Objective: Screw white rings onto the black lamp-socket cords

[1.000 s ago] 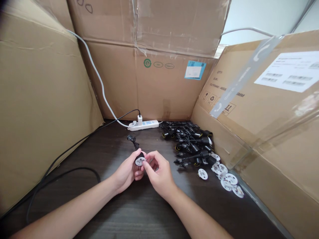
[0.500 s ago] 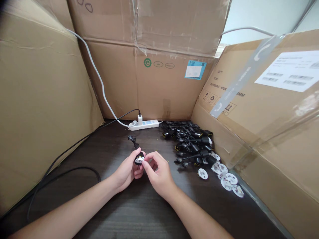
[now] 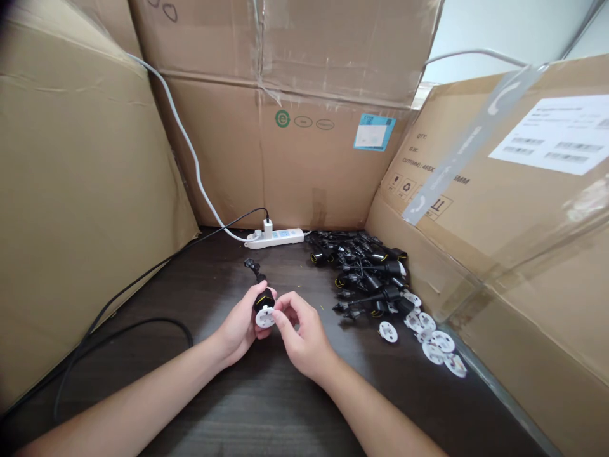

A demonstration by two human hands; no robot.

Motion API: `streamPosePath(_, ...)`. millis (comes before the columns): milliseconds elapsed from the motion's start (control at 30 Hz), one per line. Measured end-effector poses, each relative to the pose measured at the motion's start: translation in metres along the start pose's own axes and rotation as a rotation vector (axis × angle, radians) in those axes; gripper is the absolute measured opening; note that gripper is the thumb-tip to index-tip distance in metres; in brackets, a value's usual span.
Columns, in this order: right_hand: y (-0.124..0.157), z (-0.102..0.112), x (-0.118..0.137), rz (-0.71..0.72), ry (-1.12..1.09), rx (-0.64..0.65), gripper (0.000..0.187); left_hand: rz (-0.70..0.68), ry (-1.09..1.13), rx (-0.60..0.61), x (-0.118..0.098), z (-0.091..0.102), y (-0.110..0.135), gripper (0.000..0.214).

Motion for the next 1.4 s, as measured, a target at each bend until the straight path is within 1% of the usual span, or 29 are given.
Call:
streamPosePath(133, -0.001, 0.000, 0.002, -0.009, -0.027, -0.023, 0.020, -0.007, -0.017, 0.003, -0.001, -0.002, 0.003, 0.039)
streamPosePath(367, -0.001, 0.004, -0.002, -0.027, 0.041, -0.074, 0.023, -0.050, -0.095, 0.063, -0.002, -0.009, 0.006, 0.038)
streamPosePath(567, -0.002, 0.006, -0.003, -0.039, 0.114, -0.077, 0.024, -0.062, -0.113, 0.066, -0.002, -0.010, 0.006, 0.036)
streamPosePath(767, -0.001, 0.006, -0.004, -0.036, 0.136, -0.083, 0.026, -0.054, -0.114, 0.089, -0.001, -0.012, 0.007, 0.039)
streamPosePath(1033, -0.001, 0.006, -0.007, -0.039, 0.047, -0.097, 0.018, -0.024, -0.097, 0.148, 0.001, -0.016, 0.007, 0.042)
streamPosePath(1200, -0.002, 0.009, -0.005, 0.005, 0.104, -0.099, 0.015, -0.001, -0.069, 0.180, 0.003, -0.017, 0.007, 0.041)
streamPosePath(1400, 0.001, 0.008, -0.006, -0.032, 0.130, -0.100, 0.014, 0.010, -0.075, 0.195, 0.003, -0.018, 0.008, 0.040)
Point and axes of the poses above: each hand's wrist, its own y-axis away from the middle knuckle, its own z-axis out of the back of the hand, x = y × z, the point moved 8 cm from there along -y, towards the middle knuckle, and after that the axes turned 15 degrees about z, right-handed, at the moved point
